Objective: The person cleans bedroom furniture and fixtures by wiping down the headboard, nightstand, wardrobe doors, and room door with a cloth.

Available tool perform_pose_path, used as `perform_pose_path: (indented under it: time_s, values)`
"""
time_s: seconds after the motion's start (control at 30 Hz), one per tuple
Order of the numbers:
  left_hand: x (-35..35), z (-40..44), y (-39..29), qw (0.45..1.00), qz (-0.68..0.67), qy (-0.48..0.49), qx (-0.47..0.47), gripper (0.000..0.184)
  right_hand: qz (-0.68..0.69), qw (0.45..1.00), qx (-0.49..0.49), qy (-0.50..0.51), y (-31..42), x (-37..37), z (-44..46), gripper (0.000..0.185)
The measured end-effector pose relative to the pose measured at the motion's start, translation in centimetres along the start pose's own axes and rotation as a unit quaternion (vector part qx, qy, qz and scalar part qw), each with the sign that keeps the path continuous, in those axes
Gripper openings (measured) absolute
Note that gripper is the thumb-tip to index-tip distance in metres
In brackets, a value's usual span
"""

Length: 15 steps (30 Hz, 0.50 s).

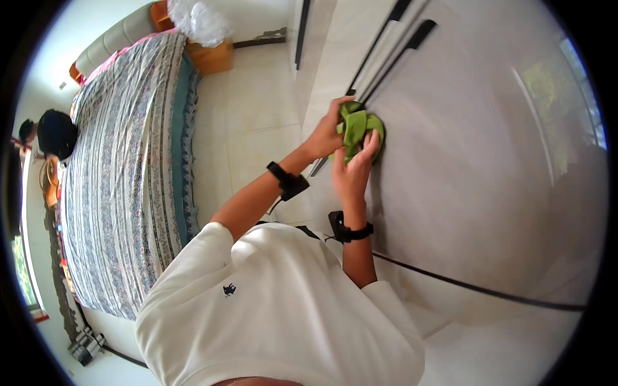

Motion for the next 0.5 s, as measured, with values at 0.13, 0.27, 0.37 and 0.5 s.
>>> perform_pose_path:
  time_s: [0.13,0.27,0.37,0.5]
  values:
    - [-0.5,1.2,3.4,0.994,-0.106,0.025,-0.014,0.067,-0.113,0.993,-0.028,0.004,-1.1,2.3,1.3,0.072]
    - [-1.6,0.5,5.1,0.995,-0.070,0.031,-0.064,0.057,-0.137,0.989,0.018,0.058,-1.4,2.5,0.5,0.069]
    - [-2.0,1.1,4.0,0.997,-0.041,0.057,-0.023,0.063,-0.107,0.994,0.013,0.016,-1.2,2.2,1.7,0.065]
    - [-3.0,2.5,0.5,0.994,-0.071,0.084,-0.007,0.059,-0.134,0.990,0.044,0.019,1.2,2.3,3.7,0.058]
Point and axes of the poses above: each hand's wrist, its own z-axis towards the middle knuckle, its own x-axis out of the palm, y = z × x, the point moved 1 cm from there along z, towards the middle knuckle, and after that the axes turned 13 degrees about -x, right-handed, at the moved point
